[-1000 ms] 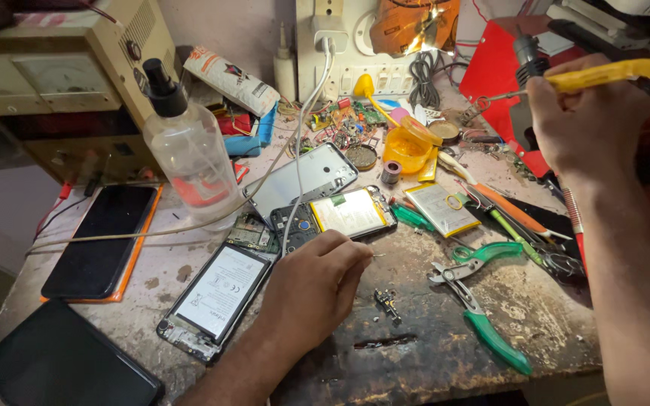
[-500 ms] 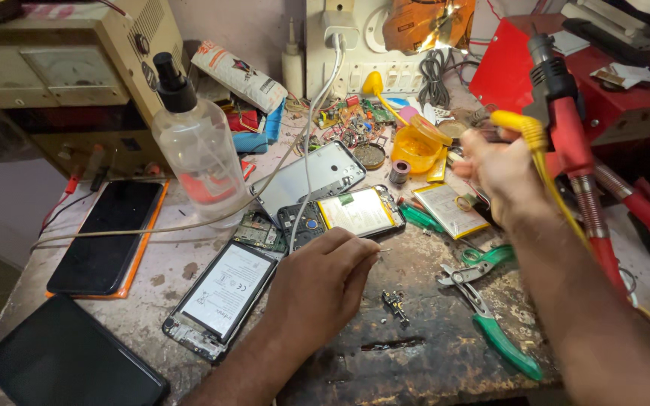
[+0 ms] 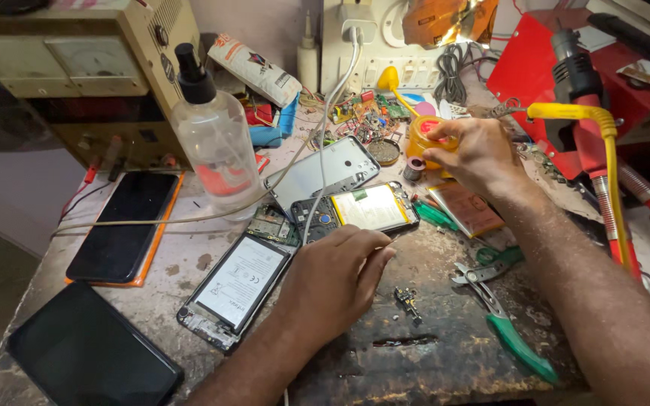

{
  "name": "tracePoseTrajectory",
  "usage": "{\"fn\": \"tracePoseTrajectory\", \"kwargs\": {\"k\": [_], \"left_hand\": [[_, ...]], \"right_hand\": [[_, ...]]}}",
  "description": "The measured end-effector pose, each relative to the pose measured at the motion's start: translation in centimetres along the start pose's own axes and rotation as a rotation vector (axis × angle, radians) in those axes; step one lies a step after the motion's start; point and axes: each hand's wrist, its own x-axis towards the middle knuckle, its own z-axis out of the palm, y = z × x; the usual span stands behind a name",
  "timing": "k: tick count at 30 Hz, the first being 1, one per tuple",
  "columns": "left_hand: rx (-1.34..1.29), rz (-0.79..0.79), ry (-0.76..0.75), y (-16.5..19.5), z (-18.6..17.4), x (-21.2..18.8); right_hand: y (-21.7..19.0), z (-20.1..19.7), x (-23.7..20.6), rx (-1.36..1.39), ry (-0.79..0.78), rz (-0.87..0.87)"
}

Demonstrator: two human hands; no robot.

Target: The person uses a soldering iron to apply solder to a small electronic component on a cluttered workbench. They repeatedly heat the component and add solder, occasionally using a small container to retrieve more solder.

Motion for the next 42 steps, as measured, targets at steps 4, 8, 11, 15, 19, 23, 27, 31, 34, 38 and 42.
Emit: {"fn": "tracePoseTrajectory", "kwargs": {"k": [4,8,11,15,19,23,27,31,34,38,42], "left_hand": [[-0.002,-0.041,0.008,0.1,-0.2,-0.1],[0.005,-0.038,0.052,0.0,-0.3,0.1],[0.010,-0.028,0.055,-0.1,-0.2,0.2],[-0.012,-0.024,0.054,-0.2,-0.3,0.4],[-0.050,-0.067,0.039,0.2,-0.4,0.3],[-0.046,-0.100,-0.040,0.7,-0.4,0.3],[-0.093,-0.090,-0.023,0.7,-0.4,0.4],[-0.273,-0.297,-0.076,0.6,-0.2,0.6],[-0.336,-0.358,-0.086,0.5,-0.2,0.6],[-0.353,-0.427,-0.112,0.2,0.1,0.7],[-0.513,-0.460,-0.151,-0.5,0.4,0.8]], "right_hand": [[0.7,0.5,-0.6,0.036,0.058,-0.063],[1.2,1.2,-1.0,-0.034,0.124,-0.123],[0.4,-0.6,-1.1,-0.010,0.014,-0.181],[-1.3,-6.5,-4.8,-0.190,0.024,-0.305],[-2.0,-10.5,-12.3,-0.082,-0.563,0.049],[-1.6,-10.0,-16.4,-0.243,-0.650,-0.128],[0.1,-9.1,-17.1,-0.326,-0.734,-0.052],[1.9,-8.3,-17.5,-0.111,-0.578,-0.210],[2.6,-8.3,-18.2,-0.001,-0.550,-0.273],[1.4,-8.4,-18.9,0.130,-0.408,-0.397],[-1.9,-8.6,-19.6,0.229,-0.191,-0.247]]}}
